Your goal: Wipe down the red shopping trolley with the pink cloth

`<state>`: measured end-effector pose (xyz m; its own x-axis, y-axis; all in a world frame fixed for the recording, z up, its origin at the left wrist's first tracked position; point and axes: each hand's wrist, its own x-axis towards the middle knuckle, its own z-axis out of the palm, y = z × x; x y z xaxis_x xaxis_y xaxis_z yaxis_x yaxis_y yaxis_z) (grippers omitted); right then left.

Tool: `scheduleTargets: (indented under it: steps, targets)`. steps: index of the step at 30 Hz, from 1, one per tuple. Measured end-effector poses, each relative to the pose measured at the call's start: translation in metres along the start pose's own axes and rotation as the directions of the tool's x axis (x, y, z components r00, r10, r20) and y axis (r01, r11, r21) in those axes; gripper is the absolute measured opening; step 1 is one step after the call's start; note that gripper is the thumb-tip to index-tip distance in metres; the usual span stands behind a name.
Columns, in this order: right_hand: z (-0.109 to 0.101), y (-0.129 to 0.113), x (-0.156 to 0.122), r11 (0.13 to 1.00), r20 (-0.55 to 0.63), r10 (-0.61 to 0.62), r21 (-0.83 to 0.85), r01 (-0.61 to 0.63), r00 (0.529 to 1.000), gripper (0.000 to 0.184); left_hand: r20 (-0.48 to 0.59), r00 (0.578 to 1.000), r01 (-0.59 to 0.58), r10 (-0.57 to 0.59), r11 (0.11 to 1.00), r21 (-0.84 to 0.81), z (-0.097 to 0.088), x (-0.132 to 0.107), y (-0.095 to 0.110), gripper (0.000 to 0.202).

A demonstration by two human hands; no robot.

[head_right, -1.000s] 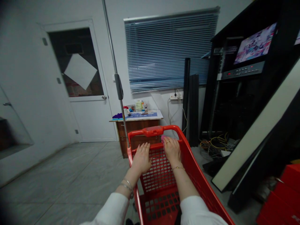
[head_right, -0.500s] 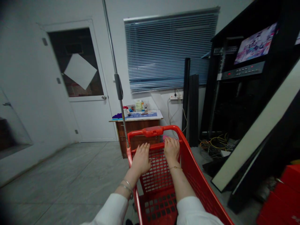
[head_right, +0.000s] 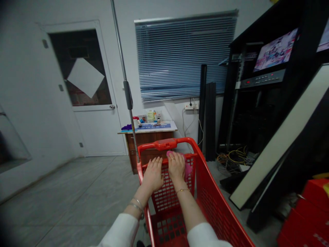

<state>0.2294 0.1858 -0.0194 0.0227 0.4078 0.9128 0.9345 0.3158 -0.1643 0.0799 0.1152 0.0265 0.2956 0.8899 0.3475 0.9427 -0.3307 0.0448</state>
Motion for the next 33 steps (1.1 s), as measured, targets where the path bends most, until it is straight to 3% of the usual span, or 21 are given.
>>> scheduleTargets:
  steps: [3,6,9,12,15,18,21,24,27,30,33]
  targets:
    - [0.000,0.003,-0.001,0.993,0.053,-0.097,0.074,0.093,0.994,0.036,0.008,1.000,0.001,-0.001,1.000,0.000,0.000,0.000,0.000,0.074]
    - [-0.001,0.022,0.003,0.999,0.054,0.009,0.051,-0.012,0.998,0.039,0.003,1.000,-0.004,0.004,1.000,-0.011,0.000,0.000,0.000,0.074]
    - [0.003,0.019,0.004,0.994,0.003,0.112,-0.004,-0.112,0.994,0.040,-0.006,1.000,0.000,0.000,1.000,-0.011,-0.001,-0.001,0.001,0.074]
    - [0.005,0.002,0.001,0.999,0.020,0.023,0.033,-0.024,1.000,0.038,-0.012,1.000,0.006,-0.006,1.000,-0.003,-0.001,0.000,0.001,0.074]
    - [0.001,0.008,0.003,0.993,0.079,-0.082,0.094,0.074,0.994,0.036,-0.017,1.000,0.002,-0.003,1.000,-0.007,0.001,0.000,0.000,0.073]
    - [-0.001,0.024,0.006,0.999,0.058,0.005,0.050,-0.008,0.998,0.038,-0.025,1.000,-0.005,0.005,1.000,-0.014,0.003,0.001,0.000,0.073]
    - [0.003,0.019,0.004,0.996,0.003,0.087,0.000,-0.087,0.996,0.039,-0.027,1.000,-0.004,0.004,1.000,-0.011,0.003,0.001,0.000,0.074]
    - [0.003,0.009,0.000,0.999,0.039,-0.023,0.046,0.021,0.999,0.036,-0.028,1.000,0.000,0.000,1.000,-0.005,0.002,0.000,0.000,0.074]
    - [-0.003,0.024,0.001,0.993,0.101,-0.091,0.084,0.083,0.991,0.036,-0.014,1.000,-0.001,0.000,1.000,-0.014,0.000,-0.001,0.000,0.073]
    - [-0.006,0.041,0.004,0.999,0.071,0.017,0.042,-0.020,0.997,0.040,0.001,1.000,0.000,0.000,1.000,-0.022,-0.001,-0.001,0.001,0.074]
    - [-0.003,0.027,0.003,0.994,-0.003,0.113,0.001,-0.113,0.994,0.042,-0.012,1.000,-0.002,0.002,1.000,-0.013,-0.001,0.000,0.002,0.074]
